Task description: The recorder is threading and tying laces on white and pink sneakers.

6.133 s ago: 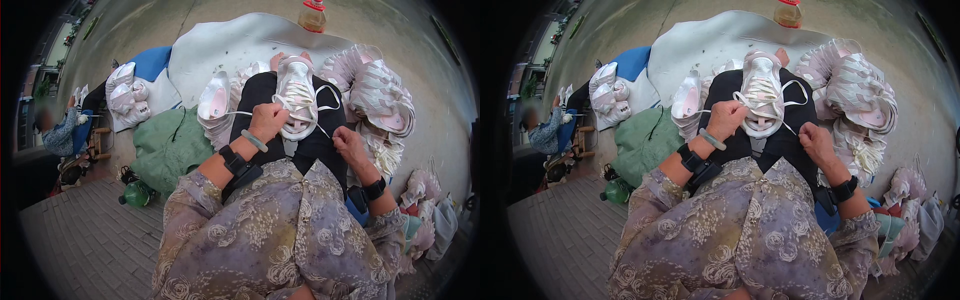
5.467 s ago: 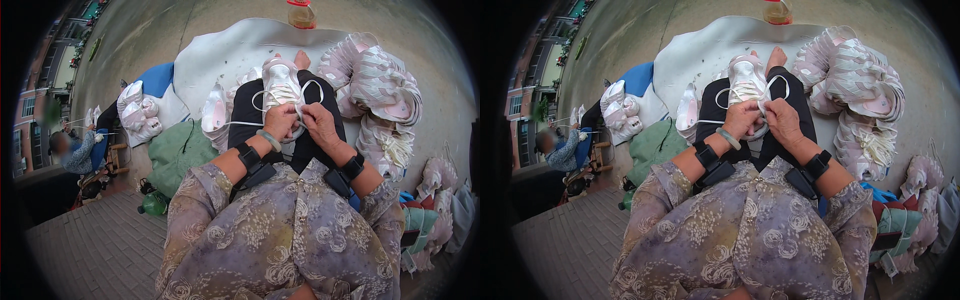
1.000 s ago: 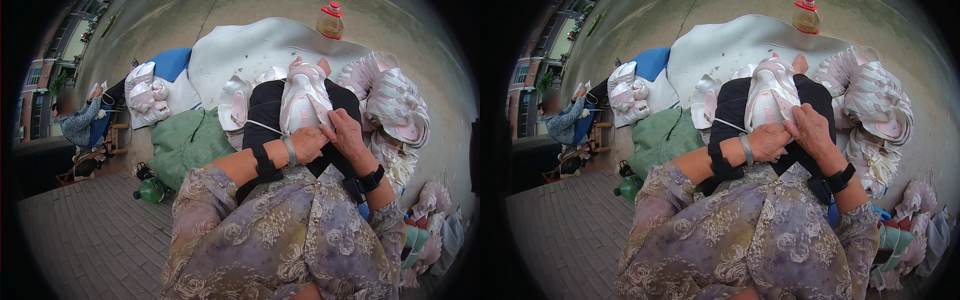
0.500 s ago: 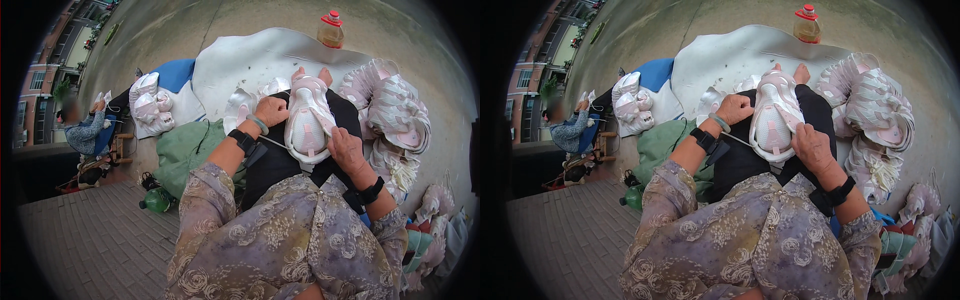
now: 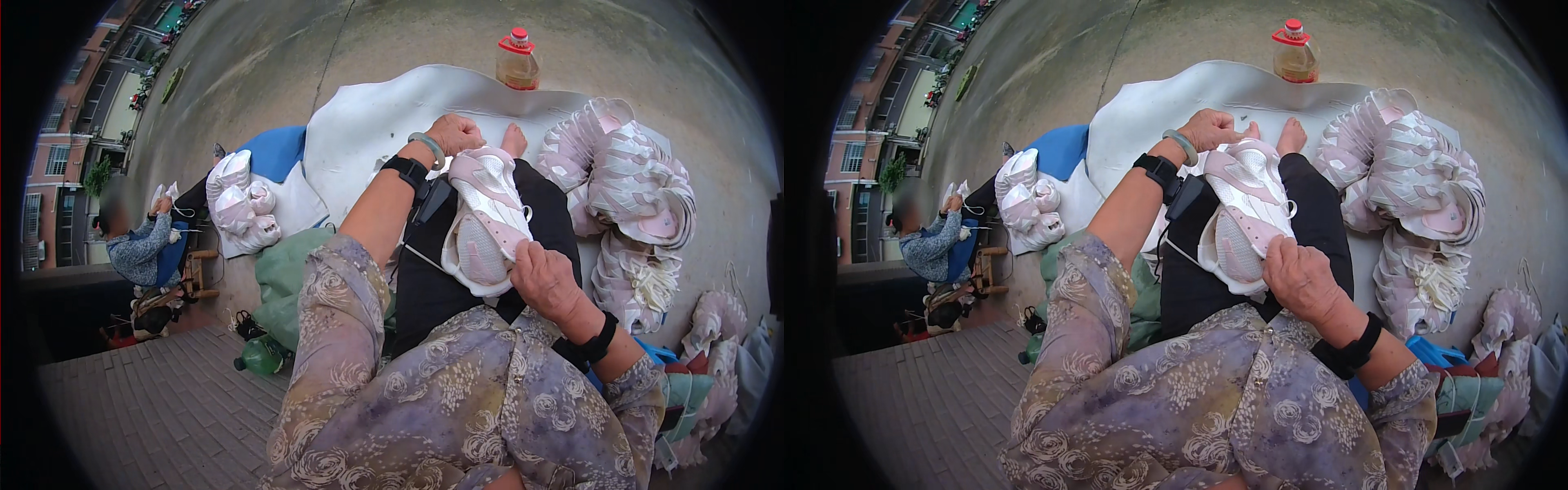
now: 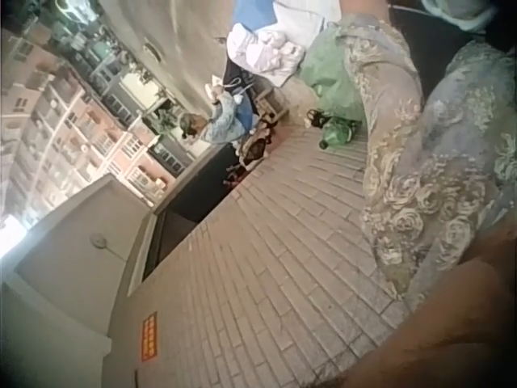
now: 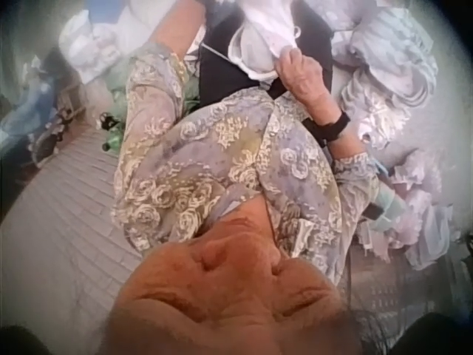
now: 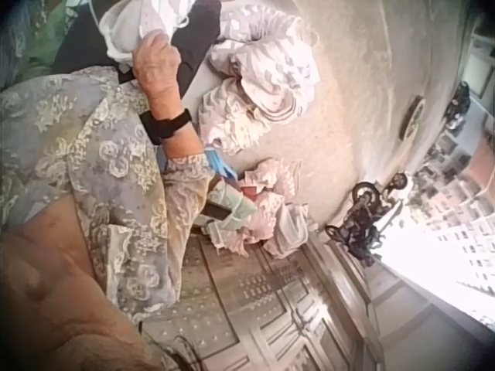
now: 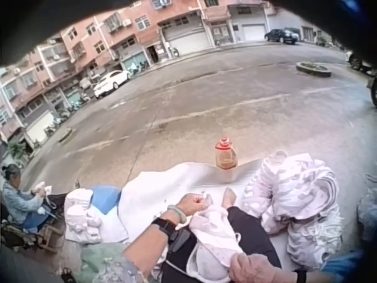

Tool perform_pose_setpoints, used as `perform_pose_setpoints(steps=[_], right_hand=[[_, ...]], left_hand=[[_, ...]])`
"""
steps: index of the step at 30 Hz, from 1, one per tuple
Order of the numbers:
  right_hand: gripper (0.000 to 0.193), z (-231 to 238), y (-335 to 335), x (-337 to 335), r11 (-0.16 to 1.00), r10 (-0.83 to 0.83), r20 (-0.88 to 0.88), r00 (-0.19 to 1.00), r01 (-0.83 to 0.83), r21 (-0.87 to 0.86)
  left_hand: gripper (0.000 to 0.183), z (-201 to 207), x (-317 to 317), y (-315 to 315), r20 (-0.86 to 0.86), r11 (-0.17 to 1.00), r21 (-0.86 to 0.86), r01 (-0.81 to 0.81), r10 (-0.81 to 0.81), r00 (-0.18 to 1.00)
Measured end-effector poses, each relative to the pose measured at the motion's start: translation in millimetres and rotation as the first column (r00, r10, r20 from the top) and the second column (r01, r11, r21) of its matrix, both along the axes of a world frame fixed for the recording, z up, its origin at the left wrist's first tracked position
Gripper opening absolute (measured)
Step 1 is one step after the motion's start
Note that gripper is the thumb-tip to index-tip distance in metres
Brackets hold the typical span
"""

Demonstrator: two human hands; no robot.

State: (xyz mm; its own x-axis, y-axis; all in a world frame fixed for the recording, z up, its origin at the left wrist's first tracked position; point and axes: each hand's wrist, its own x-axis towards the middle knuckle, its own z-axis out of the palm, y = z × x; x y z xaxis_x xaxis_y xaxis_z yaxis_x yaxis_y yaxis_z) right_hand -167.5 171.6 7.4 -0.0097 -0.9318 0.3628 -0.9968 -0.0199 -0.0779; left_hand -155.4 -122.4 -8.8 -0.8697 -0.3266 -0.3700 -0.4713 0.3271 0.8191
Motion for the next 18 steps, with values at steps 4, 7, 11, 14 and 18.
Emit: perform_pose_setpoints(steps=[4,7,11,14,18], right_hand=[[0.012,-7,3,-7,0.988,-0.124,-0.001,0.992,0.123,0.090],[0.008,-14,3,-11,0.990,-0.111,-0.038,0.993,0.114,0.089],[0.007,-12,1,-12,0.993,-0.105,-0.031,0.994,0.106,0.049],[0.006,-13,-1,-12,0.994,-0.113,0.019,0.993,0.114,-0.006],[0.007,-17,-2,-12,0.985,-0.169,0.121,0.978,0.171,-0.009]], left_hand=[[0.019,-27,11,-5,0.217,0.949,-0.289,0.128,-0.066,0.974],[0.018,-26,37,9,-0.128,0.866,-0.498,-0.052,-0.014,0.992],[0.012,-4,71,57,-0.454,0.898,-0.283,-0.336,0.183,0.872],[0.023,2,89,85,-0.566,0.829,-0.506,-0.238,-0.111,0.817],[0.053,-9,106,122,-0.305,0.774,-0.585,-0.243,0.068,0.950]])
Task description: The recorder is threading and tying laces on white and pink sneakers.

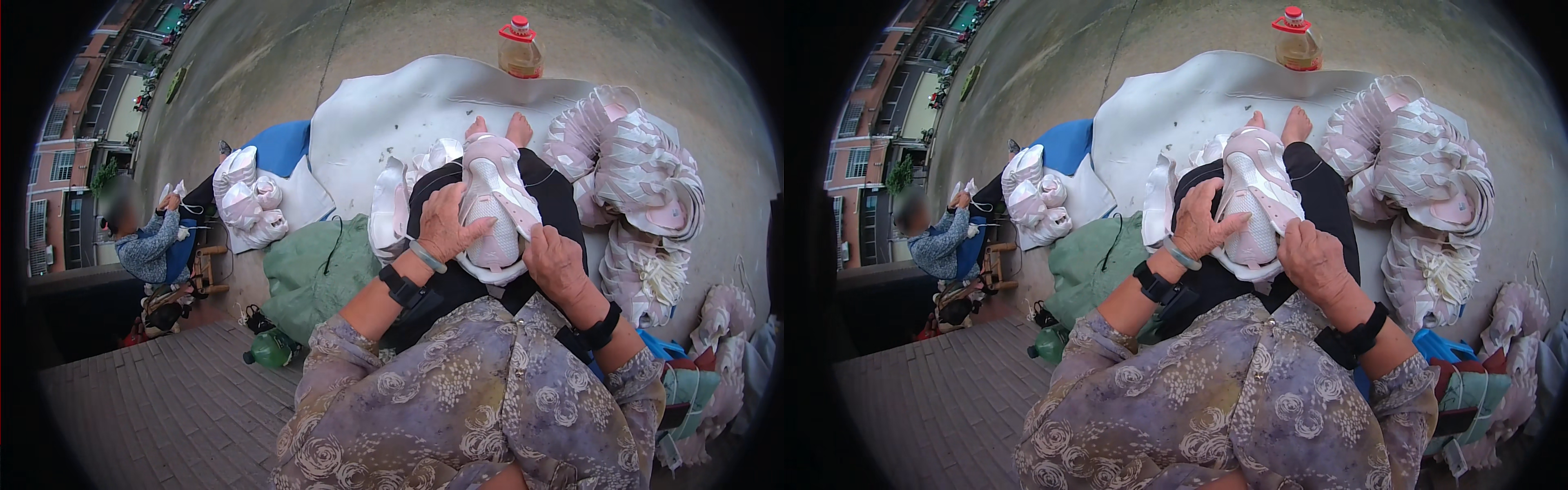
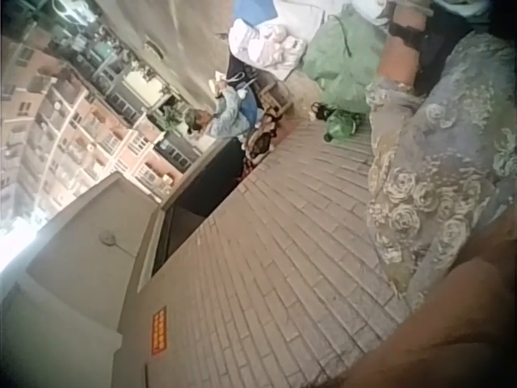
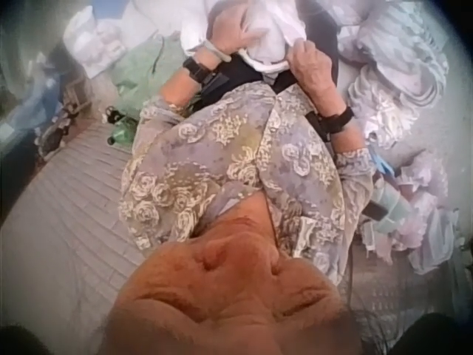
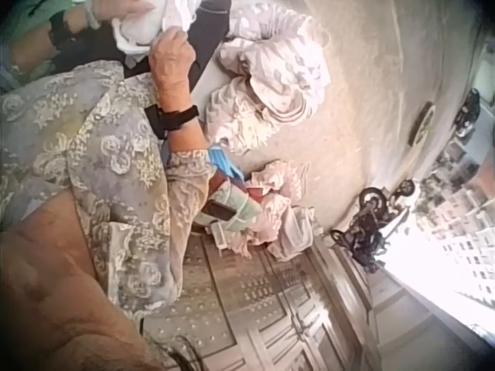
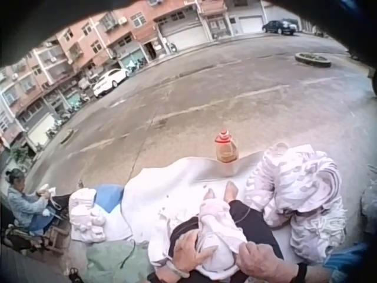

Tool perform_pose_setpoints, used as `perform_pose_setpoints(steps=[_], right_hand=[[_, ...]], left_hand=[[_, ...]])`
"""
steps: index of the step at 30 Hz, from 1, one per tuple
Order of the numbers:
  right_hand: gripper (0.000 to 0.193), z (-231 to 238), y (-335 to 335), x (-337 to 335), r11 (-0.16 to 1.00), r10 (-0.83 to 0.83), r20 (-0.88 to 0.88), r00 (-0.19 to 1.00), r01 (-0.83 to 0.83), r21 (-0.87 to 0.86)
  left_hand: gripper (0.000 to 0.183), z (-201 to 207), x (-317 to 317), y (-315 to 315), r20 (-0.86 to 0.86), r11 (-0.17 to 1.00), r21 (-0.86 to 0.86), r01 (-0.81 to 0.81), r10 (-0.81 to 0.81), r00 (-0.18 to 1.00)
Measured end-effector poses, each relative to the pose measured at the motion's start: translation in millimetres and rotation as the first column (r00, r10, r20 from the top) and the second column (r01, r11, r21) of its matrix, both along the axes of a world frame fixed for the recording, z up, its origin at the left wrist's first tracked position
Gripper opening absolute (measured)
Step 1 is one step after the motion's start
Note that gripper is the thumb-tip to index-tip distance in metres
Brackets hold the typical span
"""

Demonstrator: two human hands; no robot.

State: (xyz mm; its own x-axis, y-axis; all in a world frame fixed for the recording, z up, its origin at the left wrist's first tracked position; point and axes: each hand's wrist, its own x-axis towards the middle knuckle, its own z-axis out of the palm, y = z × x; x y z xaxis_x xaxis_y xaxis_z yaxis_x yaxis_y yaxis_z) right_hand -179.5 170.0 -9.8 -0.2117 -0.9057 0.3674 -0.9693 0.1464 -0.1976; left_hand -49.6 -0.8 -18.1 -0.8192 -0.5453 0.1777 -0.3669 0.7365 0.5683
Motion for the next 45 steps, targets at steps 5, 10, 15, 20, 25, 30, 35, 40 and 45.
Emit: perform_pose_setpoints(steps=[5,10,15,20,25,30,35,40,45], right_hand=[[0.010,-10,-3,-2,0.999,-0.045,0.013,0.999,0.044,0.019],[0.012,-4,-5,-1,0.999,-0.033,-0.017,0.999,0.033,0.038],[0.011,-9,-13,-5,0.987,-0.101,0.018,0.995,0.098,0.124],[0.012,-24,-18,-13,0.996,-0.068,0.193,0.979,0.055,0.069],[0.013,-46,-16,-25,0.987,0.082,0.182,0.980,-0.105,0.119],[0.015,-63,-21,-33,0.981,0.187,0.132,0.973,-0.191,0.019],[0.015,-46,-18,-27,0.994,0.041,0.240,0.970,-0.065,0.093],[0.015,-60,-15,-17,0.996,0.084,0.053,0.995,-0.082,-0.023],[0.018,-68,-7,-13,0.998,0.034,0.126,0.991,-0.039,0.039]], left_hand=[[0.042,1,28,33,0.101,0.995,-0.101,-0.026,0.036,0.994],[0.026,-3,39,39,0.186,0.983,-0.176,-0.045,0.078,0.979],[0.025,3,16,24,0.270,0.997,-0.030,-0.075,0.081,0.960],[0.027,0,6,8,0.350,0.990,0.119,0.073,-0.110,0.930],[0.033,-12,3,-6,0.296,0.945,0.256,0.204,-0.278,0.914],[0.035,-18,-2,-11,0.402,0.928,0.350,0.127,-0.272,0.874],[0.034,-25,-13,-7,0.417,0.941,0.293,0.171,-0.287,0.862],[0.039,-7,-4,-3,0.492,0.930,0.354,0.100,-0.276,0.825],[0.040,12,3,-6,0.426,0.801,0.598,0.008,-0.326,0.844]])
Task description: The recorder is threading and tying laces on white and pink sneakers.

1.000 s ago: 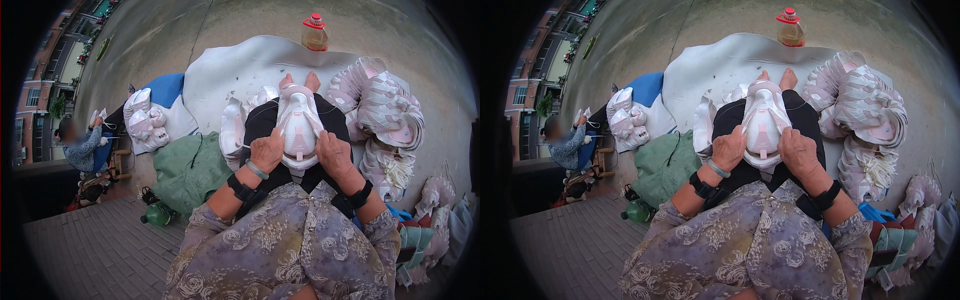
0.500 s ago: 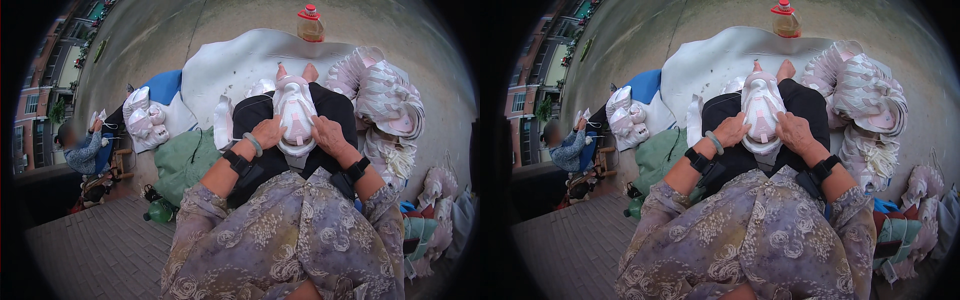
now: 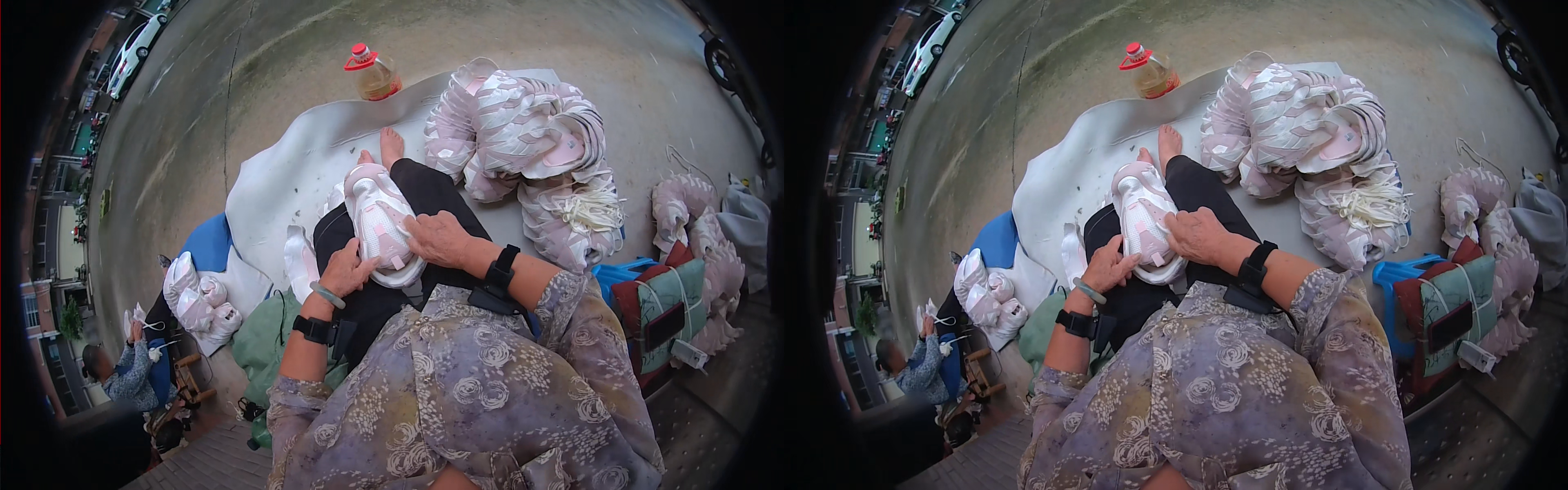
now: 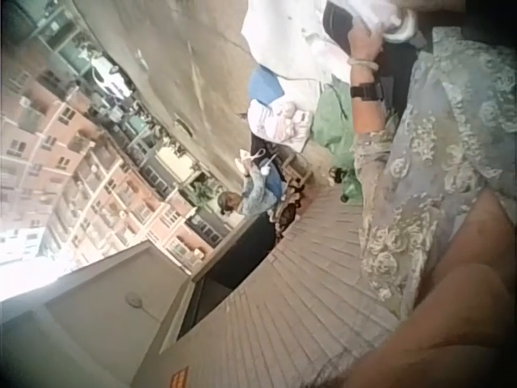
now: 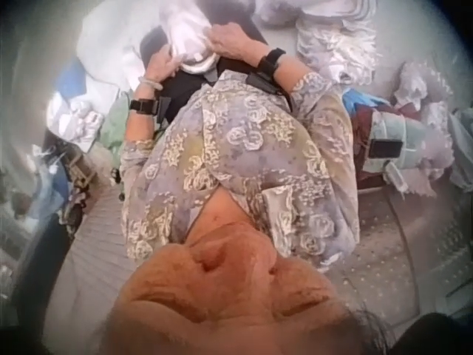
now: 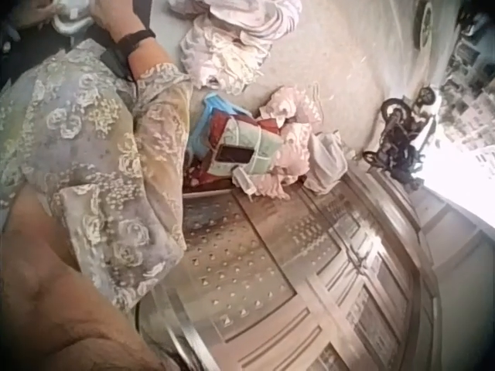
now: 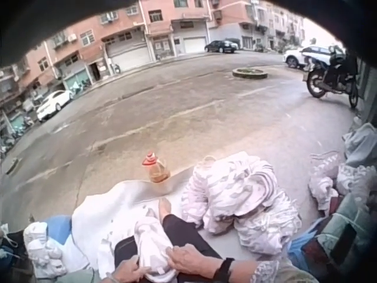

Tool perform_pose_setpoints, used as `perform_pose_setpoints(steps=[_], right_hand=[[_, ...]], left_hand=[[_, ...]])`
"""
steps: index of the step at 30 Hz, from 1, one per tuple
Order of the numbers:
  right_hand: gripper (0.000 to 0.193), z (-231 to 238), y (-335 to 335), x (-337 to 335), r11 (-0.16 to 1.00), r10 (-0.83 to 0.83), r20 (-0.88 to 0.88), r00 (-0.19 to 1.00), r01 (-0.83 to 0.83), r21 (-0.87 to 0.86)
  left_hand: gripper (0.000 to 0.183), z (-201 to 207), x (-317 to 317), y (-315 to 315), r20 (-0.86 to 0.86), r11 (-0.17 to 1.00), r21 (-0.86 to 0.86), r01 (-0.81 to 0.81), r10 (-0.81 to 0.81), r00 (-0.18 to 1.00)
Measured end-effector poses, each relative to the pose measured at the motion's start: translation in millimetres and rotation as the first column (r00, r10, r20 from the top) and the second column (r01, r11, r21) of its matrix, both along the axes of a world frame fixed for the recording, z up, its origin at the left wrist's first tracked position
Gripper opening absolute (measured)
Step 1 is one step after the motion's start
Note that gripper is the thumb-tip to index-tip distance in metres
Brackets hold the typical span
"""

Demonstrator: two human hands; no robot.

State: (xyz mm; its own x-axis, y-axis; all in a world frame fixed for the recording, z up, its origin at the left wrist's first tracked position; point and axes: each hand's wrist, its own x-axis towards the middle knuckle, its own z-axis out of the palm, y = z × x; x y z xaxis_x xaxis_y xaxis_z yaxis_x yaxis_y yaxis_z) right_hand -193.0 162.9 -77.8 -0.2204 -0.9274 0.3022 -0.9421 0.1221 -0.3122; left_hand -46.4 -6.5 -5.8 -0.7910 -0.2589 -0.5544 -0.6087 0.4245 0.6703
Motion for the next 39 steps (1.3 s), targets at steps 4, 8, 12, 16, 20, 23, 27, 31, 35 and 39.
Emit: perform_pose_setpoints(steps=[4,8,12,16,20,23,27,31,35,39], right_hand=[[0.020,17,22,-26,0.988,-0.113,0.711,0.695,0.151,0.010],[0.015,-34,74,-82,0.833,-0.332,0.805,0.493,0.553,0.004],[0.009,-108,171,-122,0.547,-0.837,0.217,0.503,0.775,0.316],[0.008,-117,216,-135,0.474,-0.865,0.002,0.501,0.817,0.329],[0.008,-122,210,-144,0.530,-0.773,-0.145,0.618,0.753,0.389],[0.009,-120,197,-147,0.571,-0.681,-0.192,0.707,0.676,0.465],[0.012,-137,205,-146,0.490,-0.706,-0.241,0.666,0.705,0.513],[0.009,-132,195,-133,0.599,-0.712,-0.187,0.676,0.725,0.341],[0.009,-117,149,-108,0.816,-0.576,0.326,0.749,0.553,0.171],[0.012,-3,49,-60,0.959,-0.199,0.668,0.717,0.282,-0.016]], left_hand=[[0.039,-9,14,1,-0.265,0.993,0.004,-0.120,0.117,0.957],[0.023,-10,28,-22,-0.439,0.940,0.129,-0.317,0.341,0.831],[0.018,-17,35,-41,-0.295,0.872,0.238,-0.428,0.485,0.823],[0.018,-23,52,-49,-0.219,0.808,0.241,-0.537,0.585,0.781],[0.015,-26,50,-49,-0.191,0.791,0.224,-0.569,0.608,0.771],[0.011,-16,48,-46,-0.209,0.783,0.223,-0.580,0.620,0.756],[0.010,-23,40,-45,-0.134,0.792,0.255,-0.555,0.598,0.790],[0.011,-18,38,-51,-0.072,0.802,0.261,-0.538,0.572,0.817],[0.012,0,2,-44,-0.223,0.848,0.295,-0.441,0.510,0.831],[0.046,29,-52,-5,-0.447,0.824,0.553,-0.121,0.416,0.792]])
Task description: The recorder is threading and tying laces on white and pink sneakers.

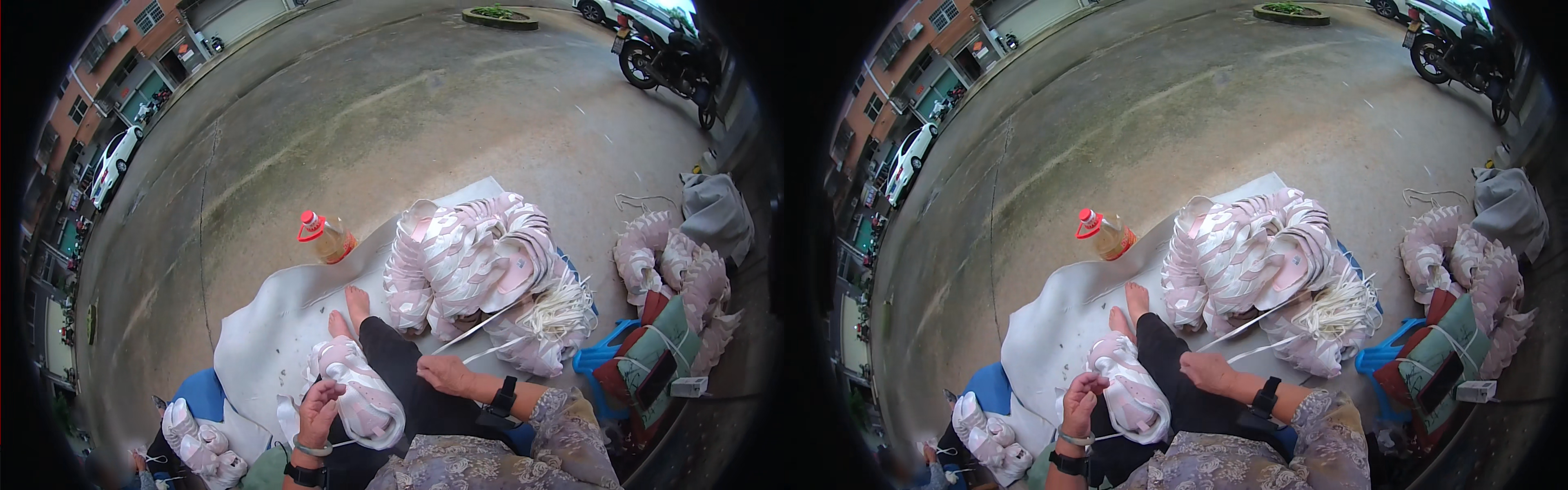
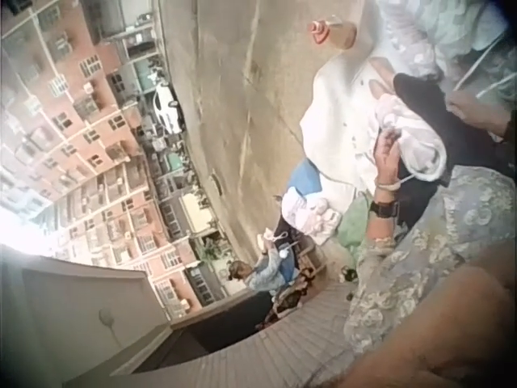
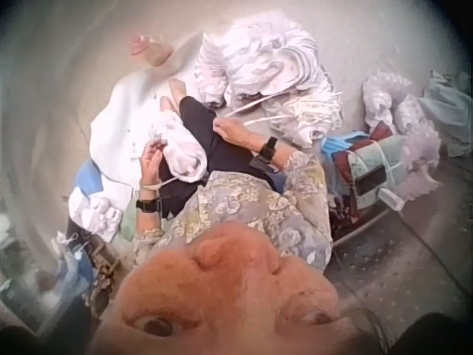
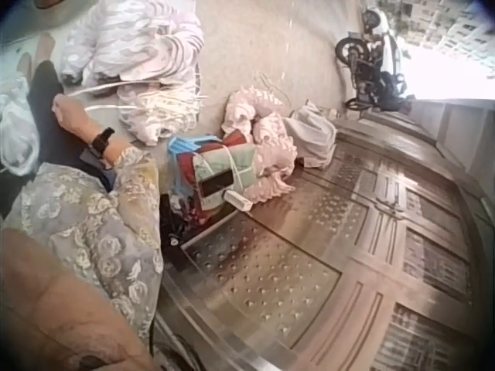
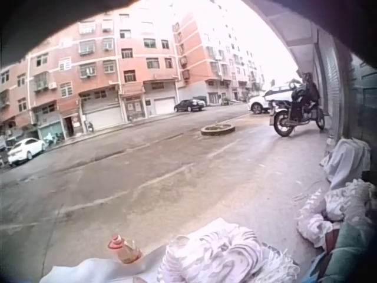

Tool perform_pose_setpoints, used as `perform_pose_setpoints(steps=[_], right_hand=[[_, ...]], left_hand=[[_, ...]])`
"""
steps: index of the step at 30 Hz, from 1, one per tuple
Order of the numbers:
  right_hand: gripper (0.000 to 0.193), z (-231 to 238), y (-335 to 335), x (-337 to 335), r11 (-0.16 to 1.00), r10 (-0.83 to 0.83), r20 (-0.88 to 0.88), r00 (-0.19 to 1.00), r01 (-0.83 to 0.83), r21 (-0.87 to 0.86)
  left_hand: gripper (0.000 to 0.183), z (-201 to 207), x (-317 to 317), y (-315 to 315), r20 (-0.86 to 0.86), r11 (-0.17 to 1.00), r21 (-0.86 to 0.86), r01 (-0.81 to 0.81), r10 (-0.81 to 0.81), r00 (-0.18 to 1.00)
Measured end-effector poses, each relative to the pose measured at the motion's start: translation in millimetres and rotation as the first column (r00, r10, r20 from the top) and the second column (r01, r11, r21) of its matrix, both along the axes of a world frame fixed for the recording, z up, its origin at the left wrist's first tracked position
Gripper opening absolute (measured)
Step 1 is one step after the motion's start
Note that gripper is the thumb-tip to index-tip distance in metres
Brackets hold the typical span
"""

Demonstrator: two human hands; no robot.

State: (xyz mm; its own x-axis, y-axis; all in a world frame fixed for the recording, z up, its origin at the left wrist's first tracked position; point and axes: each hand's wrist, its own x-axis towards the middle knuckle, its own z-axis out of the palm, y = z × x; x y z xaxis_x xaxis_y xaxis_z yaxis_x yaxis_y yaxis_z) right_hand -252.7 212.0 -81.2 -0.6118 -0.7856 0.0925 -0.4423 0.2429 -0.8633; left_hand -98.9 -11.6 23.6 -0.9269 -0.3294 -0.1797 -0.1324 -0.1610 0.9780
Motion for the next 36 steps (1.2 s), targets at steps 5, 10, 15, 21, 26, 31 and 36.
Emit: perform_pose_setpoints(steps=[5,10,15,21,26,31,36], right_hand=[[0.011,117,-27,37,0.842,0.459,0.105,0.882,-0.394,-0.370],[0.010,103,5,6,0.935,0.330,0.092,0.939,-0.312,-0.170],[0.012,7,55,-61,0.987,-0.088,-0.237,0.968,0.118,0.113],[0.007,-76,140,-112,0.732,-0.221,-0.583,0.782,0.528,0.431],[0.019,24,3,-20,0.994,-0.043,-0.273,0.961,0.015,-0.105],[0.024,96,-45,51,0.882,0.467,0.231,0.854,-0.430,-0.193],[0.012,90,-41,31,0.962,0.265,0.203,0.942,-0.245,-0.119]], left_hand=[[0.077,19,-31,40,-0.101,0.886,0.165,0.433,-0.422,0.901],[0.046,6,-2,31,0.126,0.777,0.369,0.510,-0.585,0.801],[0.016,11,42,-2,0.287,0.910,-0.030,0.414,-0.389,0.875],[0.017,5,59,-8,0.272,0.907,-0.134,0.399,-0.353,0.895],[0.014,-2,48,21,0.033,0.858,-0.443,0.260,-0.274,0.961],[0.012,10,23,30,0.074,0.846,-0.472,0.249,-0.243,0.967],[0.011,8,35,16,0.054,0.926,-0.310,0.217,-0.211,0.976]])
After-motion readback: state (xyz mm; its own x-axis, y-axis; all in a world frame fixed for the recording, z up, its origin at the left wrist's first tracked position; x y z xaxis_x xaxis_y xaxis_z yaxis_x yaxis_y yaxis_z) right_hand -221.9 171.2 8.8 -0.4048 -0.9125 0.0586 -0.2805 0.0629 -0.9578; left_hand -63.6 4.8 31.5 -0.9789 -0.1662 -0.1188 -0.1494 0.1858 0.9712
